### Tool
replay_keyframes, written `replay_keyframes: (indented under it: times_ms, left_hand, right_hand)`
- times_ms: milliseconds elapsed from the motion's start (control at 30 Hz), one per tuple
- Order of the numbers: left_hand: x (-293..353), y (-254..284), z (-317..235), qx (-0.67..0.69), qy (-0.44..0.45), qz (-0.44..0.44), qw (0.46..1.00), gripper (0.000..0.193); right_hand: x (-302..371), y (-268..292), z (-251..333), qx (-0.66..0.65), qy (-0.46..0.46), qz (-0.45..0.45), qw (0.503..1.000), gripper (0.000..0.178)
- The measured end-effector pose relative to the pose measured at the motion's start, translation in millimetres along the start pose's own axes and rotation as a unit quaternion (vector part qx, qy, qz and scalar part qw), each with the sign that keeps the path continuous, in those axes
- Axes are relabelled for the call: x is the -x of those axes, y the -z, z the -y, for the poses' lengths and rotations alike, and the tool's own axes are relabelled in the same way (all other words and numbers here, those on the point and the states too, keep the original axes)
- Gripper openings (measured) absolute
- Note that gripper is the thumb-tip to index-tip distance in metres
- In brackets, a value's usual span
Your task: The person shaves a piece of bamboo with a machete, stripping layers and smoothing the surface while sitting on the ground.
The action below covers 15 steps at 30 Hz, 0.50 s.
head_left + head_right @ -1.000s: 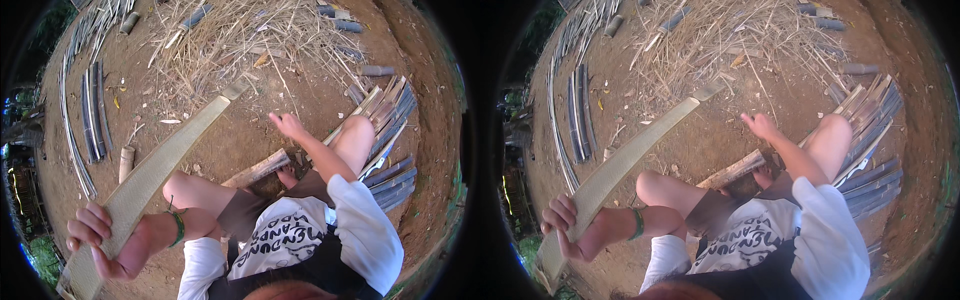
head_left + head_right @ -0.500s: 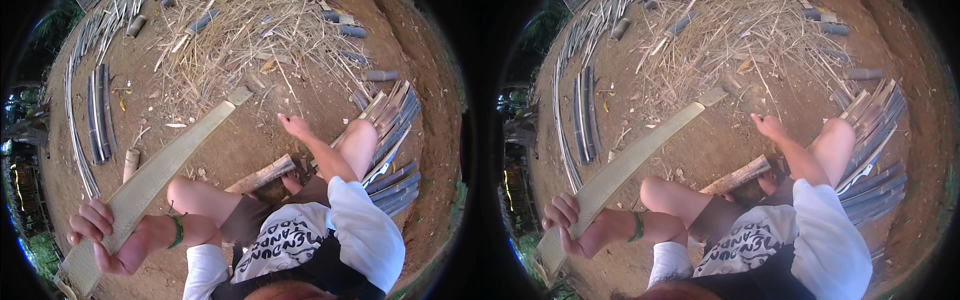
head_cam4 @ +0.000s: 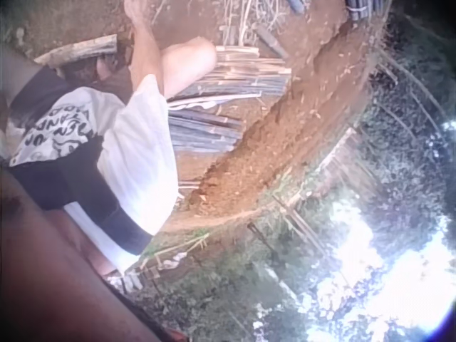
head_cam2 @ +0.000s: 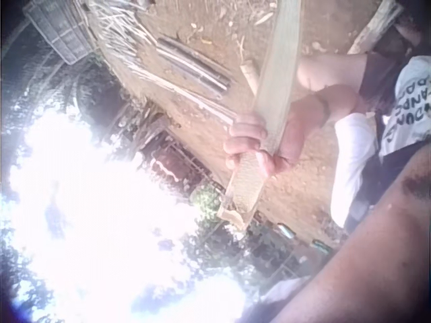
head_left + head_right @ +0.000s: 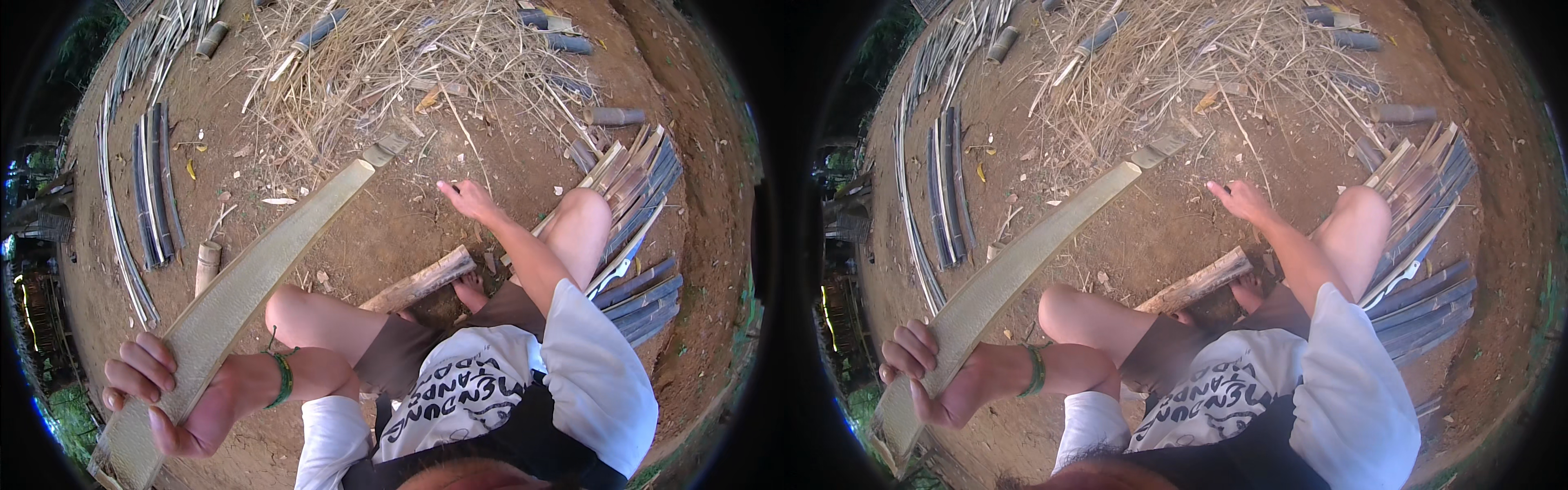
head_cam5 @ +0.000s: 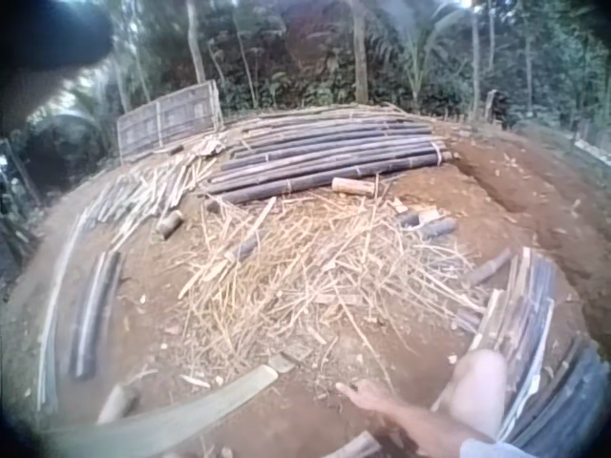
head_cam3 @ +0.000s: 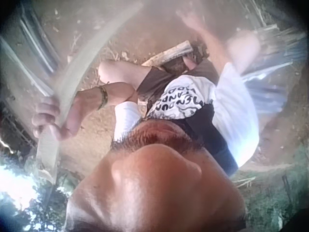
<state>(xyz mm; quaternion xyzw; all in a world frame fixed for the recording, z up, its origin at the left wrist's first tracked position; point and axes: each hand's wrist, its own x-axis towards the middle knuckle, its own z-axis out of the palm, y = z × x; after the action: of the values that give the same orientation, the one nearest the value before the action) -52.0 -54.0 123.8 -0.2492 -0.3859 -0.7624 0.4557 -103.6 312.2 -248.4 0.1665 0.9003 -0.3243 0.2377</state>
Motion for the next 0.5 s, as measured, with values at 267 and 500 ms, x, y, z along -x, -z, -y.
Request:
replay_keyframes:
  times_ms: [267, 500]
  left_hand:
    - [-13.0, 5.5, 7.1, 0.005, 0.014, -0.019, 1.000, 0.028]
    - [-9.7, -3.5, 7.1, 0.027, 0.035, -0.007, 0.999, 0.028]
  right_hand:
    - [15.0, -10.2, 13.1, 0.001, 0.034, -0.086, 0.996, 0.087]
    - [9.9, -17.2, -12.5, -0.050, 0.120, -0.097, 0.987, 0.081]
